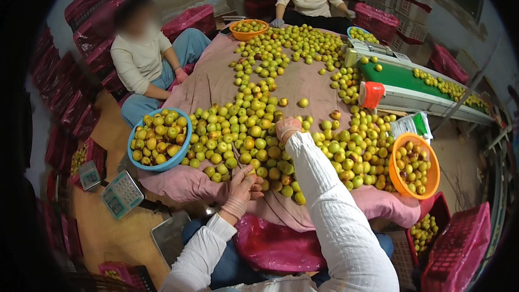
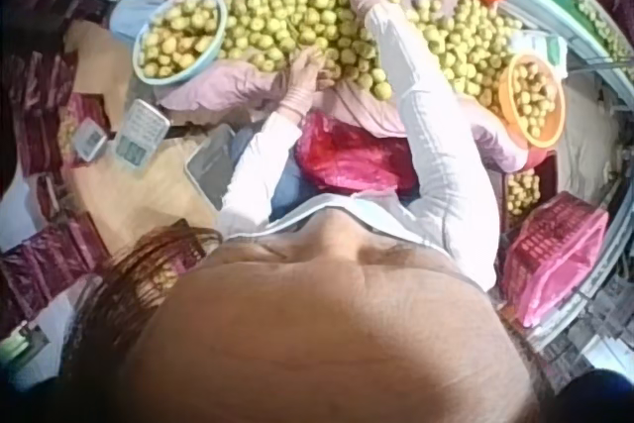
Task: The person sorts green plums from a large pile on a table into pink crates and bowls. They pick up individual plums, inspect them, and place them into containers while seated on the floor.
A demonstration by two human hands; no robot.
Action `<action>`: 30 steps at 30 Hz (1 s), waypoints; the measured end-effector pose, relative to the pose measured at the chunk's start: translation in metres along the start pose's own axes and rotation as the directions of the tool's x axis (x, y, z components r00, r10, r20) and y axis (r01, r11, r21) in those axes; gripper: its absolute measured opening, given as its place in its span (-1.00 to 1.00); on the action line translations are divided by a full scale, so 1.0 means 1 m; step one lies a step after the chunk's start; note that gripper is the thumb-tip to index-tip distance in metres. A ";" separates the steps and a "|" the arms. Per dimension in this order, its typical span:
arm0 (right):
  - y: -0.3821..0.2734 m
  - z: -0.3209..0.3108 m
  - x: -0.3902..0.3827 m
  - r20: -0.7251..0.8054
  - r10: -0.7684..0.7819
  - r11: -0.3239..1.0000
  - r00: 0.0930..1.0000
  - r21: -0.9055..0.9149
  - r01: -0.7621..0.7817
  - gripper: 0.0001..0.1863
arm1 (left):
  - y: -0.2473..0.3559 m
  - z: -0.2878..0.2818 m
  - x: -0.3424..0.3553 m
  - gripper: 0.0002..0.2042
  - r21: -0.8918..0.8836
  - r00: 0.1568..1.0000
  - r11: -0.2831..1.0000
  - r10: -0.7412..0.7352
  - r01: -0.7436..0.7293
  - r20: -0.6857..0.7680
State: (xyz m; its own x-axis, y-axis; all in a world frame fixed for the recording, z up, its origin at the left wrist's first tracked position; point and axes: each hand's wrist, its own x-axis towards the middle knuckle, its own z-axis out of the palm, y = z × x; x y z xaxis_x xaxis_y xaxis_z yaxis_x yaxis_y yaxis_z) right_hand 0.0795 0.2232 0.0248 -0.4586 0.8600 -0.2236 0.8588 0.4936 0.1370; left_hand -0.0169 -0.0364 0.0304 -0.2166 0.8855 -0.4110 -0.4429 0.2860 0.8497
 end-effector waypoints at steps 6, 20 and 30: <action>0.000 0.004 -0.005 -0.005 -0.074 0.979 0.997 0.192 0.074 -0.65 | -0.002 -0.023 0.002 -0.48 0.031 1.000 0.999 0.007 -0.007 -0.013; 0.060 0.015 -0.224 -0.160 -0.139 -0.636 0.977 0.771 0.036 -0.38 | -0.028 -0.034 0.027 -0.58 0.034 0.997 0.997 0.067 -0.068 0.028; 0.113 0.061 -0.292 -0.039 0.245 0.111 0.969 0.994 0.012 -0.47 | -0.030 -0.051 0.015 -0.53 0.007 0.994 0.998 0.057 -0.058 0.088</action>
State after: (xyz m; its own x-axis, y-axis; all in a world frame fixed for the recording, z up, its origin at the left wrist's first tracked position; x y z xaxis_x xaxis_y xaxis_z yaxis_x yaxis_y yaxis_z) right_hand 0.3242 0.0196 0.0473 -0.2430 0.9591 -0.1453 0.3166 -0.0631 -0.9465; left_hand -0.0513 -0.0506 -0.0180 -0.1644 0.9292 -0.3310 -0.4231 0.2367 0.8746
